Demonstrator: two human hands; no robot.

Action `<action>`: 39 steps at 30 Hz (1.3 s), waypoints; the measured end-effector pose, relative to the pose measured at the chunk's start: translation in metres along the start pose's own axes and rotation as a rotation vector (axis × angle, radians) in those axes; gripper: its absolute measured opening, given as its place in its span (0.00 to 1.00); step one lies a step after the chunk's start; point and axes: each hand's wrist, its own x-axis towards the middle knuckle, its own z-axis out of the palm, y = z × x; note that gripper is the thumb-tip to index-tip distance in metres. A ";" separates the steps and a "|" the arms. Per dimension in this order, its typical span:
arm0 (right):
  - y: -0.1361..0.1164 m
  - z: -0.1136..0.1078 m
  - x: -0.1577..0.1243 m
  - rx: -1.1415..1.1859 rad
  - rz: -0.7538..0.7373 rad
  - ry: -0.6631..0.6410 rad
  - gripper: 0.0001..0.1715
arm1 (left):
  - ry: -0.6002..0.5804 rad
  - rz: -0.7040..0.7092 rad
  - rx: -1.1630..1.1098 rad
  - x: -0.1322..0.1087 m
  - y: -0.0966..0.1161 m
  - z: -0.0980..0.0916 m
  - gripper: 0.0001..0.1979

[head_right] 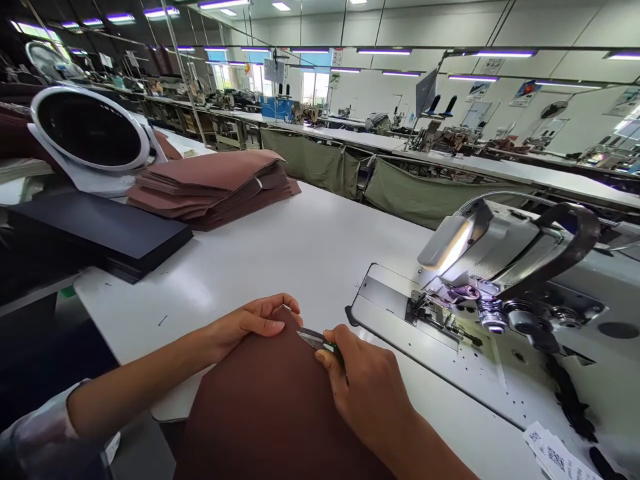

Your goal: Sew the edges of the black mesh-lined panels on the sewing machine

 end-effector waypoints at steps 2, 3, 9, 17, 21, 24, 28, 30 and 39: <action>0.000 0.001 0.000 -0.007 -0.011 0.012 0.04 | 0.003 -0.001 -0.005 0.000 0.000 0.000 0.15; 0.000 0.001 0.000 -0.007 -0.019 0.019 0.04 | 0.005 0.000 -0.007 0.000 0.001 0.001 0.15; 0.005 0.001 0.003 0.135 0.166 0.015 0.07 | 0.046 -0.006 -0.012 0.002 0.000 0.000 0.16; -0.001 0.001 0.031 0.233 0.372 -0.288 0.07 | 0.117 0.068 0.002 0.002 -0.002 0.003 0.13; -0.004 0.008 0.042 0.206 0.349 -0.360 0.07 | 0.120 0.060 -0.003 0.004 -0.003 0.000 0.14; -0.005 0.011 0.047 0.195 0.334 -0.361 0.07 | 0.110 0.063 -0.001 0.004 -0.005 -0.003 0.15; -0.006 0.011 0.048 0.184 0.278 -0.337 0.06 | 0.117 0.073 0.013 0.003 -0.007 -0.005 0.14; -0.006 0.011 0.049 0.177 0.255 -0.324 0.05 | 0.124 0.076 0.014 0.003 -0.008 -0.005 0.15; 0.009 0.000 0.029 0.219 0.345 -0.149 0.10 | 0.029 0.021 0.294 -0.009 -0.002 0.009 0.16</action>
